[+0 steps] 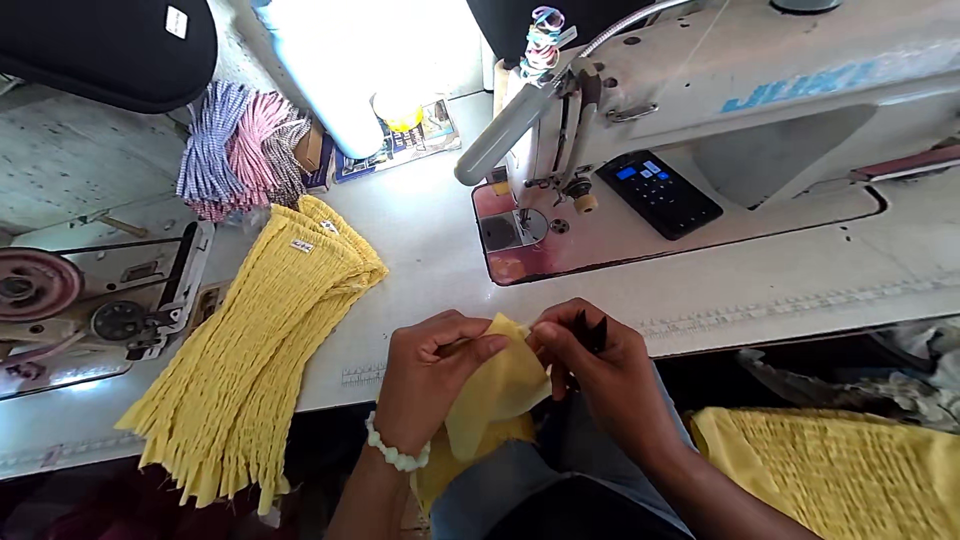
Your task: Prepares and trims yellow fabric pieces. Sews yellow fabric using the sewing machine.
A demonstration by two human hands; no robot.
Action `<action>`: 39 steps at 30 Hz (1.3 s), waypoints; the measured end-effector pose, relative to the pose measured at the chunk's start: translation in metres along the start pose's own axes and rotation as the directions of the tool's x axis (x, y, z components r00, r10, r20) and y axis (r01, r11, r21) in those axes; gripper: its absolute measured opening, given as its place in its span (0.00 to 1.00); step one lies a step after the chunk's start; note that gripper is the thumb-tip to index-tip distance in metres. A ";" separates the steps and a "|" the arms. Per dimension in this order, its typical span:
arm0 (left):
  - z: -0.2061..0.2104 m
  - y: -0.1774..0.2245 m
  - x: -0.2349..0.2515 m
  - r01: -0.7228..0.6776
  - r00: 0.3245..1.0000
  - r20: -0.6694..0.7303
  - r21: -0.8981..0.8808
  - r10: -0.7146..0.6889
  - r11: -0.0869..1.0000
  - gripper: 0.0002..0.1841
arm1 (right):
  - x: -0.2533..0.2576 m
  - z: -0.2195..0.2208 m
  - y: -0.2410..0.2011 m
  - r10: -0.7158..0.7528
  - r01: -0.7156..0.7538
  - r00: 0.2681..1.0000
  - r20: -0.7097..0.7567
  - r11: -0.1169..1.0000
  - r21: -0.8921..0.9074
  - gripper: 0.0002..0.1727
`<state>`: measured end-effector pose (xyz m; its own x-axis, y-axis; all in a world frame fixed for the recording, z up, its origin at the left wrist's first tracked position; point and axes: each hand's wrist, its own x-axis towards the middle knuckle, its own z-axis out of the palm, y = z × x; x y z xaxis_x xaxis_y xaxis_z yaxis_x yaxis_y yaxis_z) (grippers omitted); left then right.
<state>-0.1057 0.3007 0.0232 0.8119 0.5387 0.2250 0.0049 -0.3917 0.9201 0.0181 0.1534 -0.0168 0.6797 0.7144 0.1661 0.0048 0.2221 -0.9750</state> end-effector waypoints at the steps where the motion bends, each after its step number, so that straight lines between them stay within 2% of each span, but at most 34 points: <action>1: -0.004 -0.001 0.000 0.010 1.000 -0.008 -0.004 -0.011 1.000 0.06 | -0.003 -0.002 0.004 0.005 -0.004 0.999 0.041 1.000 -0.022 0.04; 4: -0.013 -0.002 -0.001 0.019 1.000 -0.024 0.000 -0.019 1.000 0.06 | -0.008 0.000 0.020 -0.055 0.072 0.994 0.099 0.983 -0.170 0.07; 7: -0.017 -0.002 -0.004 0.016 0.999 -0.043 0.011 -0.015 1.000 0.06 | -0.008 0.008 0.035 -0.226 0.251 0.968 0.110 0.887 -0.387 0.09; 10: -0.021 -0.001 -0.006 0.001 0.997 -0.077 0.038 0.001 0.999 0.06 | -0.002 0.009 0.041 -0.325 0.346 0.938 0.124 0.839 -0.419 0.08; 12: -0.025 0.001 -0.004 0.002 0.996 -0.092 0.043 0.002 0.999 0.06 | 0.003 0.005 0.037 -0.294 0.332 0.942 0.164 0.893 -0.305 0.09; 14: -0.027 0.004 0.005 0.017 0.996 -0.089 0.085 -0.009 0.996 0.06 | 0.007 0.002 0.028 -0.172 0.205 0.962 0.210 0.967 -0.148 0.06; 16: -0.027 0.006 0.025 0.041 0.998 -0.053 0.223 -0.029 0.974 0.07 | 0.010 0.001 0.020 -0.072 0.090 0.973 0.219 0.993 -0.076 0.04; 19: -0.014 -0.002 0.070 0.075 0.989 0.089 0.390 -0.118 0.918 0.09 | 0.015 -0.003 0.018 -0.075 0.093 0.993 0.086 0.971 -0.223 0.05; 22: 0.020 -0.023 0.112 0.128 0.932 0.241 0.477 -0.269 0.870 0.08 | 0.024 -0.015 0.032 -0.124 0.108 0.992 -0.006 0.886 -0.452 0.06; 25: 0.058 -0.046 0.127 0.127 0.882 0.304 0.582 -0.359 0.804 0.11 | 0.031 -0.034 0.035 -0.006 0.011 1.000 0.010 0.804 -0.595 0.08; 27: 0.070 -0.052 0.121 0.133 0.902 0.262 0.587 -0.344 0.798 0.12 | 0.040 -0.048 0.032 0.023 -0.023 1.000 -0.008 0.789 -0.614 0.11; 29: 0.072 -0.057 0.115 0.105 0.931 0.234 0.564 -0.281 0.819 0.13 | 0.055 -0.062 0.030 -0.024 -0.003 0.999 -0.034 0.764 -0.646 0.11; 32: 0.071 -0.066 0.106 0.054 0.964 0.197 0.516 -0.180 0.855 0.12 | 0.082 -0.074 0.035 -0.047 0.065 0.998 0.046 0.719 -0.691 0.09; 35: 0.071 -0.070 0.102 0.016 0.978 0.173 0.510 -0.120 0.860 0.12 | 0.102 -0.074 0.040 0.035 0.086 0.987 0.154 0.700 -0.709 0.08; 39: 0.072 -0.072 0.100 0.003 0.984 0.153 0.509 -0.094 0.861 0.11 | 0.113 -0.071 0.036 0.135 0.061 0.968 0.210 0.690 -0.722 0.06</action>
<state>0.0177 0.3293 -0.0441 0.8875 0.4527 0.0859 0.3038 -0.7150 0.6297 0.1467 0.1952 -0.0439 0.5045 0.8613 0.0606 0.5739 -0.2821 -0.7688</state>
